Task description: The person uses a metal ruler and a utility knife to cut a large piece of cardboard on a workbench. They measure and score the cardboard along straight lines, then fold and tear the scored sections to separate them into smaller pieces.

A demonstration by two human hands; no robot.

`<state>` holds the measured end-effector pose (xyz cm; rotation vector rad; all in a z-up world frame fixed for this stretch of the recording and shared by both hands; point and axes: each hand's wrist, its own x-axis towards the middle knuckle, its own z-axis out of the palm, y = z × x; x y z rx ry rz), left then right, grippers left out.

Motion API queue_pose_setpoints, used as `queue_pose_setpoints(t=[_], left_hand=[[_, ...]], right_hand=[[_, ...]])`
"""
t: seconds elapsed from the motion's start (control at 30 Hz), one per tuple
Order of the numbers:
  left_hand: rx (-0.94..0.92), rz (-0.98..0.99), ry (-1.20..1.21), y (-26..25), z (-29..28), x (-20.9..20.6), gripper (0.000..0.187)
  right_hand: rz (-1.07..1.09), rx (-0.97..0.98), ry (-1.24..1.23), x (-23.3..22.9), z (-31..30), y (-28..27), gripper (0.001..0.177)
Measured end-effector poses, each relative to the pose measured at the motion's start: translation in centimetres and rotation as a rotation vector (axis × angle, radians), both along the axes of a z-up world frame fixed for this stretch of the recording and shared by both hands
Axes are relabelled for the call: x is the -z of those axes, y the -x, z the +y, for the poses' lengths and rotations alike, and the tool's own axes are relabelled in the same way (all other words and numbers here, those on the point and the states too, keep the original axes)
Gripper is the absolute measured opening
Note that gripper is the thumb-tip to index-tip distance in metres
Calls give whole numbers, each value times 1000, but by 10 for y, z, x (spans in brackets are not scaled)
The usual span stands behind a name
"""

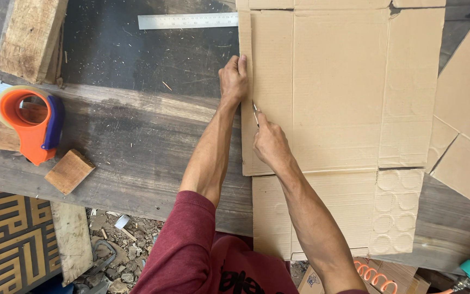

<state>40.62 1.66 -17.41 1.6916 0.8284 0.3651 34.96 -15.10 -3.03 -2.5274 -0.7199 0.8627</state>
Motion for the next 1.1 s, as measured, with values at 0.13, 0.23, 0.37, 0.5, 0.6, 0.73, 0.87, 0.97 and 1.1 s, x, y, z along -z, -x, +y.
queue_pose_setpoints(t=[0.13, 0.23, 0.37, 0.5, 0.6, 0.73, 0.87, 0.97, 1.1], left_hand=[[-4, 71, -10, -5, -4, -3, 43], [-7, 38, -24, -5, -4, 1, 43], [-11, 30, -84, -8, -4, 7, 45], [-24, -11, -55, -7, -4, 9, 44], [-20, 35, -77, -8, -2, 9, 44], [6, 32, 2, 11, -9, -17, 45], [174, 29, -118, 58, -35, -47, 35], [196, 196, -122, 94, -55, -58, 38], [249, 337, -58, 126, -73, -21, 37]], right_hand=[[6, 18, -10, 13, -11, 19, 56], [24, 49, 24, 18, -18, 30, 59], [24, 58, -6, 19, -28, 46, 60], [67, 101, 68, 20, -32, 59, 62], [48, 117, 81, 25, -35, 64, 62], [-1, 95, 9, 21, -35, 67, 58], [36, 113, -16, 5, -31, 67, 56], [18, 110, -67, 9, -33, 64, 53], [16, 120, -99, 7, -34, 63, 52]])
